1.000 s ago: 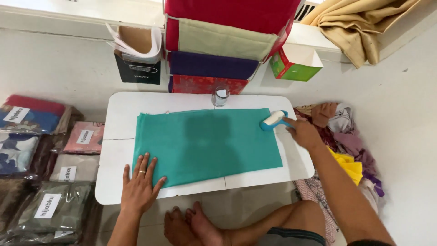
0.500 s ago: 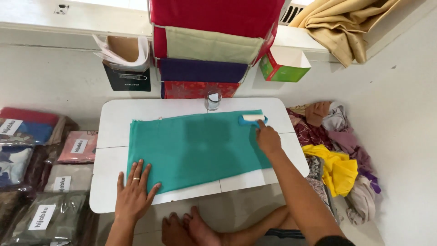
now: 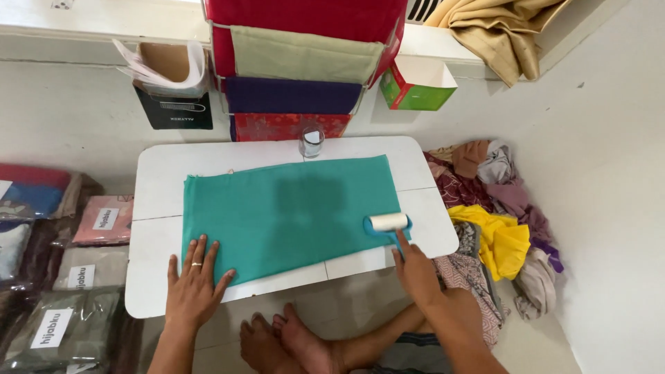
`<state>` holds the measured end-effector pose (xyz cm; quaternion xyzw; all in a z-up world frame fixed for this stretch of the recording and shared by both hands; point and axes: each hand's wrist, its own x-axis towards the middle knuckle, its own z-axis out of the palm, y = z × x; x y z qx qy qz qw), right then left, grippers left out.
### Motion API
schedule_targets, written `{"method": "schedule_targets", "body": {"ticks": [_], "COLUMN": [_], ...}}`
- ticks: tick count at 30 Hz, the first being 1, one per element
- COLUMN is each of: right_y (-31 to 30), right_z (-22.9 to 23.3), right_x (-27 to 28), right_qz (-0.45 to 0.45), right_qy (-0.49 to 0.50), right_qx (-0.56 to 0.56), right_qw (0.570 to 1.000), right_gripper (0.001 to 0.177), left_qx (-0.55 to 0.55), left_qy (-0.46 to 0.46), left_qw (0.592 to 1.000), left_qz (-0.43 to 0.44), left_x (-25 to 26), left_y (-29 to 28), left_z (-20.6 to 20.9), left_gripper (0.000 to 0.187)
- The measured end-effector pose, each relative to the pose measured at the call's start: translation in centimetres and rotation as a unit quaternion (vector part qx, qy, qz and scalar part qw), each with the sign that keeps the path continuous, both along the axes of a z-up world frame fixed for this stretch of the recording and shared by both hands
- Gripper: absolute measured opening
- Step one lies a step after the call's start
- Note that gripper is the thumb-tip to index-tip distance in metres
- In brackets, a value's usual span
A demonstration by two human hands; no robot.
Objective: Unfolding a piece of teal fabric on a table and cleaning it thoroughly with a lint roller.
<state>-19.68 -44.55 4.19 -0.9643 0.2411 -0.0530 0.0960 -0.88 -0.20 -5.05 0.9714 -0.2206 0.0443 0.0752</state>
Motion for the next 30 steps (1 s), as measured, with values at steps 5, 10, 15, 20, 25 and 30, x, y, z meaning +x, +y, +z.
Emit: {"method": "schedule_targets", "body": {"ticks": [5,10,15,20,25,30], "right_y": [1.5,6.0,8.1,5.0,3.0,5.0], "right_z": [1.6,6.0,2.4,-1.5,-2.1,-2.4], "right_x": [-5.0,-2.5,5.4,18.1,24.3,17.4], "right_qz": [-0.004,0.045,0.031,0.005,0.028,0.083], "right_qy": [0.03,-0.012,0.022,-0.007,0.004,-0.082], "right_qx": [0.013,-0.009,0.001,0.004,0.016,-0.014], "right_qw": [0.999,0.999,0.999,1.0,0.999,0.993], "right_gripper": [0.056,0.05,0.048,0.048,0.053,0.052], "left_qx": [0.017,-0.002,-0.022,-0.011,-0.022,-0.042], "left_qy": [-0.01,-0.026,-0.034,-0.038,-0.051,-0.05], "left_qw": [1.0,1.0,0.999,0.999,0.998,0.998], "left_qz": [-0.012,-0.012,-0.006,-0.007,-0.012,-0.013], "left_x": [0.1,0.1,-0.2,-0.3,-0.5,-0.3], "left_y": [0.0,0.1,0.1,0.2,0.1,0.2], "left_z": [-0.6,-1.1,-1.0,-0.6,-0.5,-0.8], "left_gripper": [0.081,0.081,0.082,0.08,0.08,0.081]}}
